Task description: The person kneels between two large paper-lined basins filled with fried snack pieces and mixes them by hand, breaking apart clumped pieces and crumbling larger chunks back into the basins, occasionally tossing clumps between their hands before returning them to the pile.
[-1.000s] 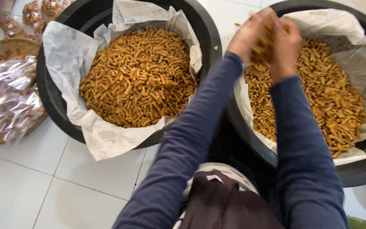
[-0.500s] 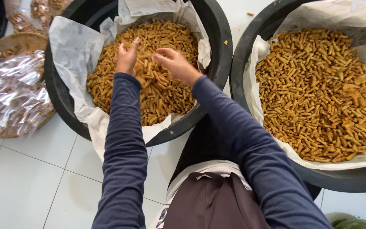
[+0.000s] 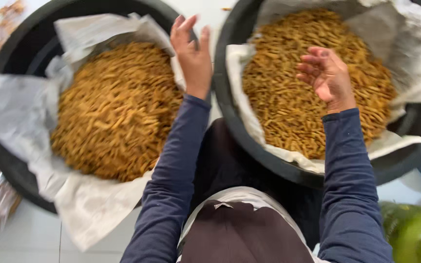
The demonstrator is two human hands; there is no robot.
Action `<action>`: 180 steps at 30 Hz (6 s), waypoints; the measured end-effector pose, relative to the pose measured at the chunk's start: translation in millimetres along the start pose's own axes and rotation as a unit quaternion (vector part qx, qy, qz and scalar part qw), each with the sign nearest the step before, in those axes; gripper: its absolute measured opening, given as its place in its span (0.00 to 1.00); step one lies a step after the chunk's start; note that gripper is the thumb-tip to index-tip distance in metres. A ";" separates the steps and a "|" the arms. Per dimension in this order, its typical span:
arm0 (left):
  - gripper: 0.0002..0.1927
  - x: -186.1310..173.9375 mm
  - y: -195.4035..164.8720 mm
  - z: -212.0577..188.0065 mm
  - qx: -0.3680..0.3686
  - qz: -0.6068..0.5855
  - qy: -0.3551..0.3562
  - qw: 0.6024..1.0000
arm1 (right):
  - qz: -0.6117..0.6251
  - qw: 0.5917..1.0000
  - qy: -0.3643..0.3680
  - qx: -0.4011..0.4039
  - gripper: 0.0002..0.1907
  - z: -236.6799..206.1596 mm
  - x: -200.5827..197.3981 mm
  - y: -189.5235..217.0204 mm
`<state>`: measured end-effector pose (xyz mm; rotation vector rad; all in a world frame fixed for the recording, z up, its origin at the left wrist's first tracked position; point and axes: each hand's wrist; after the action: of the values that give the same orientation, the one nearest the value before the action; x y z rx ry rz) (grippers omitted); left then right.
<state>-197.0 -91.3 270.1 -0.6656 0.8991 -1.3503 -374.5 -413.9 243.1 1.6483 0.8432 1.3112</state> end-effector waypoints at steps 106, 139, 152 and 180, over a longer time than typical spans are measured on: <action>0.53 285.2 165.5 -112.4 -0.719 0.054 0.138 0.679 | -0.439 0.795 -0.153 0.391 0.49 62.2 -106.1 -166.0; 0.53 322.8 154.0 -104.2 -0.658 -0.200 0.289 0.666 | -0.345 0.870 -0.251 0.248 0.49 87.9 -138.1 -175.1; 0.44 330.1 141.0 -94.0 -0.653 -0.178 0.375 0.633 | -0.102 0.920 -0.289 0.243 0.54 93.4 -114.8 -146.6; 0.46 298.5 16.5 -117.3 -0.565 -0.279 0.307 0.713 | -0.065 0.946 -0.295 0.115 0.46 7.4 -82.1 -58.1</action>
<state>-291.3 -373.0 148.0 -1.5568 2.2877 -1.4644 -385.7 -464.0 156.3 1.9819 0.7330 0.5800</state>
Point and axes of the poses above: each hand's wrist, its own z-axis towards the middle knuckle, its own x-axis out of the palm, y = z × x, and after that the axes turned 10 degrees about y, right-handed
